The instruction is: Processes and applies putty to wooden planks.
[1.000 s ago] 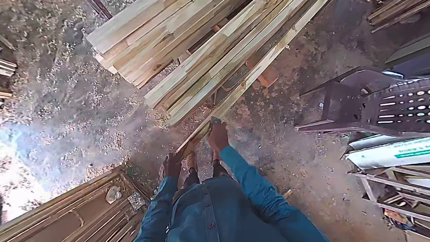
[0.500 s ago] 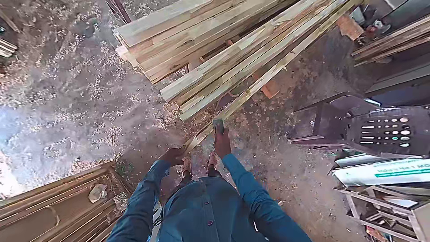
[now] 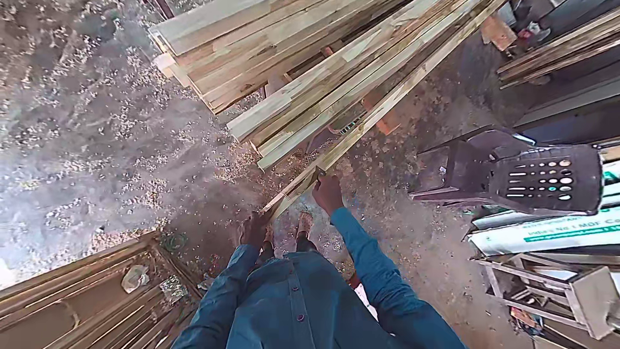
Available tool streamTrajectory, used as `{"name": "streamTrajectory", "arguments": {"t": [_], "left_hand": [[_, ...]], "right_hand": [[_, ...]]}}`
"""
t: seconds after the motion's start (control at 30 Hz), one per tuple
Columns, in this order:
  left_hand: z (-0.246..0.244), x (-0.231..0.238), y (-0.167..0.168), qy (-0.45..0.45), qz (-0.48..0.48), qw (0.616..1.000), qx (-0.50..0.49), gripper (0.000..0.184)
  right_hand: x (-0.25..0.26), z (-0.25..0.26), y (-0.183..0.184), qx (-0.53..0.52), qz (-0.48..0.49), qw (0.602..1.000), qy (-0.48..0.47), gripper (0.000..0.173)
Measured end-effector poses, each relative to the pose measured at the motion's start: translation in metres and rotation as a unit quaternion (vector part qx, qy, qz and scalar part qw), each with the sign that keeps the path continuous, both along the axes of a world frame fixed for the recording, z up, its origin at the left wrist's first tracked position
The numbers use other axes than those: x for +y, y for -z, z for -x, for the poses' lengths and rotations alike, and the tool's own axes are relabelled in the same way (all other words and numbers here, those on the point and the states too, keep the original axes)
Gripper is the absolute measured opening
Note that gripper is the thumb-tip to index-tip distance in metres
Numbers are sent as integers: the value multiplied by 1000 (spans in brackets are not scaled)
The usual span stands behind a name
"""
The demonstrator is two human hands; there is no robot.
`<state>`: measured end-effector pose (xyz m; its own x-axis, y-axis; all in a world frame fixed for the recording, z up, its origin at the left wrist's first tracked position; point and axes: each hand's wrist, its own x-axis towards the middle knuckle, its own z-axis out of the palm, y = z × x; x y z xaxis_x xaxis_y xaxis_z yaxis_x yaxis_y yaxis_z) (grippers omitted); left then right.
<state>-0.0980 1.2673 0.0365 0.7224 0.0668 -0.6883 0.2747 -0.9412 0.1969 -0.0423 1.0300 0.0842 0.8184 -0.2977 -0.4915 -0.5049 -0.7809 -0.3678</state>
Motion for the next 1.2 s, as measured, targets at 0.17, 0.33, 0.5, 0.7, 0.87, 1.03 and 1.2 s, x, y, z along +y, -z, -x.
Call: {"name": "streamTrajectory", "arguments": {"t": [0.17, 0.33, 0.5, 0.7, 0.87, 1.03, 1.2], "left_hand": [[-8, 5, -4, 8, 10, 1000, 16, 65], [-26, 23, -1, 43, 46, 998, 17, 54], [-37, 38, 21, 58, 81, 994, 47, 59], [-37, 44, 23, 65, 109, 991, 37, 62], [-19, 28, 9, 38, 67, 997, -2, 58], [-9, 20, 7, 64, 14, 998, -24, 58], [-11, 20, 6, 45, 18, 999, -5, 55]], "right_hand": [[90, 63, -3, 64, -32, 994, -78, 51], [99, 85, -24, 106, -47, 983, -140, 49], [37, 47, 18, -150, -21, 988, -43, 56], [75, 75, 70, -62, -3, 995, -81, 70], [70, 64, 3, -19, 22, 1000, -9, 57], [21, -3, 2, -23, 30, 996, 83, 38], [108, 39, -2, 26, -15, 999, 20, 34]]}}
